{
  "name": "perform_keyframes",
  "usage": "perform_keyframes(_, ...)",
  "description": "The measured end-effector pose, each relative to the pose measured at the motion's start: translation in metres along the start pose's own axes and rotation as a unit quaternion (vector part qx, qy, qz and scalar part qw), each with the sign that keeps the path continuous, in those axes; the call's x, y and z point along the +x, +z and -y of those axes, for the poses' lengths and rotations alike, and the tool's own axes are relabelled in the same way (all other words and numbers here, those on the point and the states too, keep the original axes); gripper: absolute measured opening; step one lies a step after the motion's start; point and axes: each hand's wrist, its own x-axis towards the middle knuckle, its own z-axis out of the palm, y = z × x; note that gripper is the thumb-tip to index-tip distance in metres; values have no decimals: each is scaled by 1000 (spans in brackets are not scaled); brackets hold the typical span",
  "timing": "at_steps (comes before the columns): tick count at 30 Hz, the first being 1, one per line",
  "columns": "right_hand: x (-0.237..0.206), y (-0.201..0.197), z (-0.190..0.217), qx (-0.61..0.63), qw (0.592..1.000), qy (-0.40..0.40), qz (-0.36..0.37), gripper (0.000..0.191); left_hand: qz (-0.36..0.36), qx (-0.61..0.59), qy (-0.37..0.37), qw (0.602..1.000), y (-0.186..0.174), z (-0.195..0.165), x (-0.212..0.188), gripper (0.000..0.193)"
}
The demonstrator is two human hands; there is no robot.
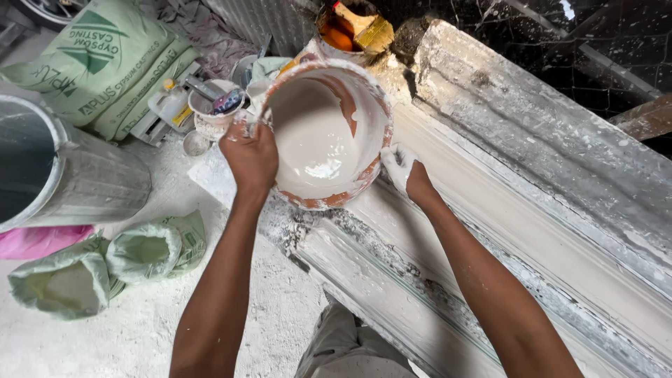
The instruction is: The person presses and spreads white plaster paste by hand along decorative plaster moldings laid on a work table, smoothing the surface with their fingers. They then mix a plaster slurry in a plastic bucket by hand and handle a clay pot, scooping the mixture.
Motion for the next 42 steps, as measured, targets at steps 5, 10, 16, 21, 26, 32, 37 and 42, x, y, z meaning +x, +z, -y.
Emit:
perform_keyframes(5,11,-2,-6,-81,996,-13,-22,32,27,36,83,996,19,9,9,5)
perform_keyframes(10,14,0,-12,-79,997,10,2,36,35,-20,73,997,30,21,13,5)
perform_keyframes(16,11,2,-6,-140,990,24,7,39,53,-5,63,997,34,29,9,6)
perform_keyframes(21,11,5,-2,-134,991,13,-4,40,55,-10,51,997,34,32,8,6)
perform_keyframes(26,11,5,-1,-122,992,2,-8,40,53,-19,83,995,35,37,4,4)
perform_keyframes(32,5,-1,-2,-152,988,30,-14,40,54,-60,95,992,41,35,-2,4)
perform_keyframes(37,-7,-9,-2,-147,988,34,-20,40,74,-63,103,990,48,29,-11,5)
perform_keyframes(42,-25,-23,-7,-127,991,43,-26,39,88,-56,107,989,59,20,-25,3)
